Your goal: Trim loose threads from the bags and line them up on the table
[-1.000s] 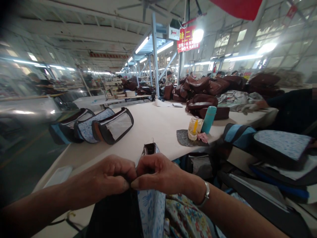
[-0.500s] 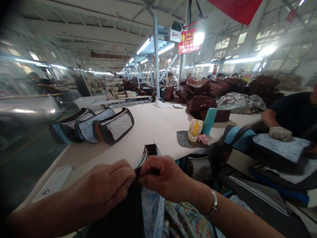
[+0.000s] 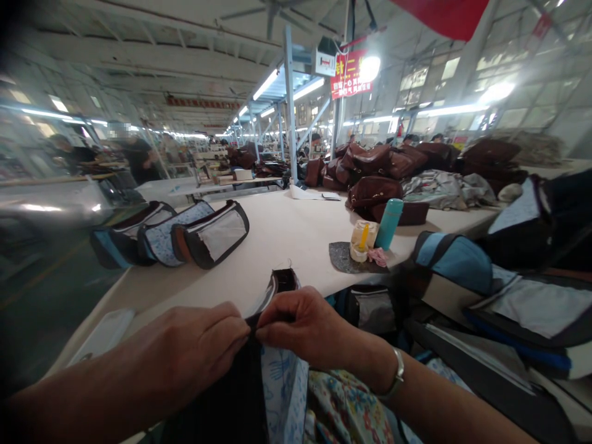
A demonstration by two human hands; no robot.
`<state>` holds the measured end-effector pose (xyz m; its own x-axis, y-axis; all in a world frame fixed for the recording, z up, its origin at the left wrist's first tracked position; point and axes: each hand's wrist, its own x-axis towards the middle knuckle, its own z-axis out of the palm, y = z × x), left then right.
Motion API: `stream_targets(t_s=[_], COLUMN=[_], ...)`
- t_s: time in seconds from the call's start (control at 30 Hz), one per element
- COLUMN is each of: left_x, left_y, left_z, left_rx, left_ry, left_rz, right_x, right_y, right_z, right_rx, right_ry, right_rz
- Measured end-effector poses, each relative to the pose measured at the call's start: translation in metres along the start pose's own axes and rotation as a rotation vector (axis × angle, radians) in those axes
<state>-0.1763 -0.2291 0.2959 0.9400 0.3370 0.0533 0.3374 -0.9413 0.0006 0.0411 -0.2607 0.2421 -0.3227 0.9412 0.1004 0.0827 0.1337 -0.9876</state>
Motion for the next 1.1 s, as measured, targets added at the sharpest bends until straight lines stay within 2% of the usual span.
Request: stream_targets(t_s=[0.1, 0.17, 0.3, 0.4, 0.5, 0.63, 0.77, 0.87, 0.93, 1.0, 1.1], left_x=[0.002, 0.004, 0.005, 0.005, 0.006, 0.011, 0.013, 0.008, 0.004, 0.003, 0.007], left_y=[0.006, 0.006, -0.001, -0.006, -0.009, -0.011, -0.009, -0.004, -0.001, 0.000, -0.003], left_z=[0.005, 0.008, 0.011, 0.008, 0.002, 0.002, 0.015, 0.025, 0.024, 0.017, 0.001], left_rx=[0.097, 0.074, -0.241, -0.470, -0.575, -0.538, -0.427, -0.208, -0.161, -0.303, -0.592], left_ry=[0.044, 0.060, 0.119, 0.126, 0.058, 0.049, 0.120, 0.251, 0.300, 0.224, 0.026], left_rz=[0.006, -0.060, -0.274, -0.334, -0.306, -0.207, -0.102, -0.030, -0.018, -0.069, -0.188], right_x=[0.000, -0.001, -0.006, -0.010, -0.011, -0.010, -0.011, -0.016, -0.020, -0.023, -0.024], right_y=[0.000, 0.001, 0.008, 0.013, 0.015, 0.013, 0.014, 0.021, 0.026, 0.029, 0.025], right_z=[0.000, 0.001, 0.004, 0.007, 0.009, 0.011, 0.009, 0.005, 0.002, 0.000, 0.000], right_rx=[0.027, -0.009, -0.204, -0.276, -0.293, -0.328, -0.479, -0.762, -0.965, -1.091, -1.136], right_ry=[-0.002, 0.015, 0.113, 0.183, 0.224, 0.249, 0.268, 0.275, 0.244, 0.225, 0.241], right_rz=[0.030, -0.015, -0.236, -0.342, -0.390, -0.460, -0.618, -0.791, -0.881, -0.940, -0.991])
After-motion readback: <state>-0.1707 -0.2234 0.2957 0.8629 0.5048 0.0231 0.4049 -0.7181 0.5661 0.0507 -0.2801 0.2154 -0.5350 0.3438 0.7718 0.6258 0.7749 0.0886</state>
